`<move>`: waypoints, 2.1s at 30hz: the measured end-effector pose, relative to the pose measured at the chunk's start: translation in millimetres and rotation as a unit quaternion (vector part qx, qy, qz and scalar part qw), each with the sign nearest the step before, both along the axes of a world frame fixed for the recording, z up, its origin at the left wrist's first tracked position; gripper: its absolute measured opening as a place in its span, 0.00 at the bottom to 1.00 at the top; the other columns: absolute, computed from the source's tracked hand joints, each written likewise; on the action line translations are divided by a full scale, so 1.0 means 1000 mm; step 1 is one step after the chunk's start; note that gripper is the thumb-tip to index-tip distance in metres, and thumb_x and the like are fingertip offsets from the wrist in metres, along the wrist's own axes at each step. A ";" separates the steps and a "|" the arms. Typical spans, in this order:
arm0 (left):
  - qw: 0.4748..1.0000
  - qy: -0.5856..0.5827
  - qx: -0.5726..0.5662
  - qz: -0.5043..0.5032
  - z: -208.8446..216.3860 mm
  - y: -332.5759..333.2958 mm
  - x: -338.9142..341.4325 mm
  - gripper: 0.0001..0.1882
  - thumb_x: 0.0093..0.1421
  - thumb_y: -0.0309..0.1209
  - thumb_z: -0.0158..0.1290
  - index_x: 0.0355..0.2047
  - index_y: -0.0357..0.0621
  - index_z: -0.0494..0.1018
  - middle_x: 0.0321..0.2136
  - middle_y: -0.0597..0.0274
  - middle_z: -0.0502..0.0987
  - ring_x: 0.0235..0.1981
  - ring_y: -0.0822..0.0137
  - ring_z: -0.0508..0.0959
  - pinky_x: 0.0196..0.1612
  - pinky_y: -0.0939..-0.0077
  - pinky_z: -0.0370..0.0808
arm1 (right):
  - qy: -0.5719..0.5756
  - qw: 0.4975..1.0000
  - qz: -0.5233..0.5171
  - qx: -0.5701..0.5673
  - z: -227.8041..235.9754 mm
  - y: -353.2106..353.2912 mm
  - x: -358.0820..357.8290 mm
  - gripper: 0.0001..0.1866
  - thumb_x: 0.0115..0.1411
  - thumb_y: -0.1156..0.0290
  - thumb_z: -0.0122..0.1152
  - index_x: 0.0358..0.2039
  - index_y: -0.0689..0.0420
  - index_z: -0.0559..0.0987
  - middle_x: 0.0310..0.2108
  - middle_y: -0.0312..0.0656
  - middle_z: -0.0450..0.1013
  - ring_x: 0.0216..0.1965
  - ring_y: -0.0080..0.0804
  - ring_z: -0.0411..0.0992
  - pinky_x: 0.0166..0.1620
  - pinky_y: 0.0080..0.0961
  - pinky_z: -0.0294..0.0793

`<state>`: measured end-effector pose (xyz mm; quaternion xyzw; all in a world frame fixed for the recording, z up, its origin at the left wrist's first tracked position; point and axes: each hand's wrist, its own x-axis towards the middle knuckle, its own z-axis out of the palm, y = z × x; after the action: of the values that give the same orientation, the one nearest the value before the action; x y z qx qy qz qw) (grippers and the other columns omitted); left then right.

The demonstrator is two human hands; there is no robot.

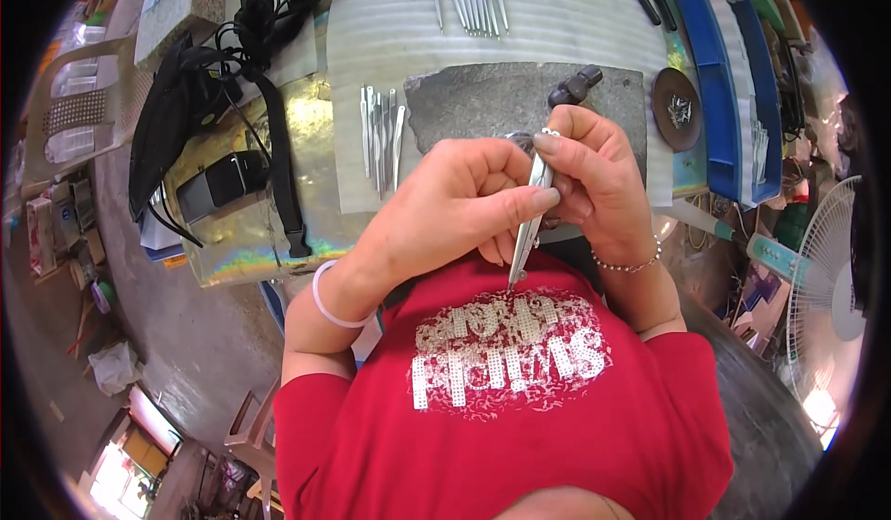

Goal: The recorder is hammering and shaping small metal strips on a stone anvil using a hammer and a punch tool.

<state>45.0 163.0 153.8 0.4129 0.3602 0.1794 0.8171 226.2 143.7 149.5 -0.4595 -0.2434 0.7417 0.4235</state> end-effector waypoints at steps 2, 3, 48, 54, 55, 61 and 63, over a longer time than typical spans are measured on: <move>1.000 -0.005 -0.015 0.002 0.000 0.001 0.000 0.09 0.60 0.30 0.55 0.33 0.35 0.70 0.19 0.66 0.75 0.16 0.80 0.74 0.17 0.89 0.70 | 0.016 1.000 -0.008 -0.003 -0.004 -0.002 0.000 0.09 0.59 0.72 0.57 0.23 0.55 0.69 0.15 0.30 0.66 0.09 0.11 0.55 0.11 0.11 0.49; 1.000 -0.011 -0.028 0.002 0.000 0.002 0.000 0.09 0.60 0.30 0.55 0.32 0.35 0.70 0.18 0.66 0.75 0.15 0.80 0.74 0.16 0.89 0.70 | 0.016 1.000 -0.008 -0.004 -0.005 -0.002 0.000 0.09 0.59 0.72 0.57 0.23 0.55 0.69 0.15 0.30 0.66 0.09 0.11 0.55 0.11 0.11 0.49; 0.952 0.032 0.204 0.224 -0.033 -0.016 0.011 0.05 0.60 0.18 0.50 0.37 0.32 0.70 0.31 0.57 0.78 0.30 0.72 0.78 0.35 0.81 0.76 | -0.710 0.590 0.148 0.355 -0.010 -0.015 0.065 0.25 0.46 0.76 0.60 0.46 0.62 0.67 0.40 0.48 0.65 0.43 0.45 0.66 0.45 0.35 0.68; 0.943 0.052 0.242 0.223 -0.044 -0.018 0.021 0.05 0.60 0.18 0.50 0.36 0.31 0.71 0.31 0.58 0.78 0.29 0.73 0.78 0.35 0.82 0.76 | -0.698 0.634 0.123 0.309 -0.017 -0.016 0.057 0.23 0.46 0.80 0.54 0.46 0.62 0.66 0.39 0.50 0.65 0.40 0.49 0.67 0.42 0.38 0.69; 0.938 0.057 0.259 0.224 -0.045 -0.018 0.021 0.04 0.59 0.18 0.50 0.36 0.31 0.71 0.31 0.58 0.77 0.29 0.74 0.78 0.34 0.82 0.76 | -0.681 0.656 0.113 0.305 -0.018 -0.017 0.058 0.23 0.46 0.81 0.53 0.46 0.61 0.66 0.39 0.50 0.65 0.38 0.49 0.68 0.40 0.39 0.70; 0.927 0.078 0.288 0.225 -0.045 -0.020 0.023 0.03 0.59 0.17 0.50 0.34 0.31 0.72 0.31 0.60 0.77 0.28 0.74 0.78 0.33 0.83 0.76 | -0.578 0.758 0.063 0.295 -0.021 -0.021 0.066 0.20 0.49 0.83 0.51 0.45 0.61 0.66 0.37 0.51 0.67 0.34 0.51 0.70 0.38 0.37 0.70; 0.927 0.081 0.288 0.224 -0.046 -0.019 0.023 0.03 0.59 0.17 0.50 0.34 0.31 0.72 0.32 0.60 0.77 0.28 0.74 0.78 0.33 0.83 0.76 | -0.568 0.762 0.052 0.306 -0.022 -0.022 0.066 0.19 0.49 0.84 0.51 0.44 0.61 0.66 0.36 0.51 0.68 0.34 0.49 0.70 0.37 0.35 0.70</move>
<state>67.6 143.9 108.3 0.5521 0.4408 0.4200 0.5696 292.5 121.4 128.0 -0.6291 -0.6770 0.2518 0.2873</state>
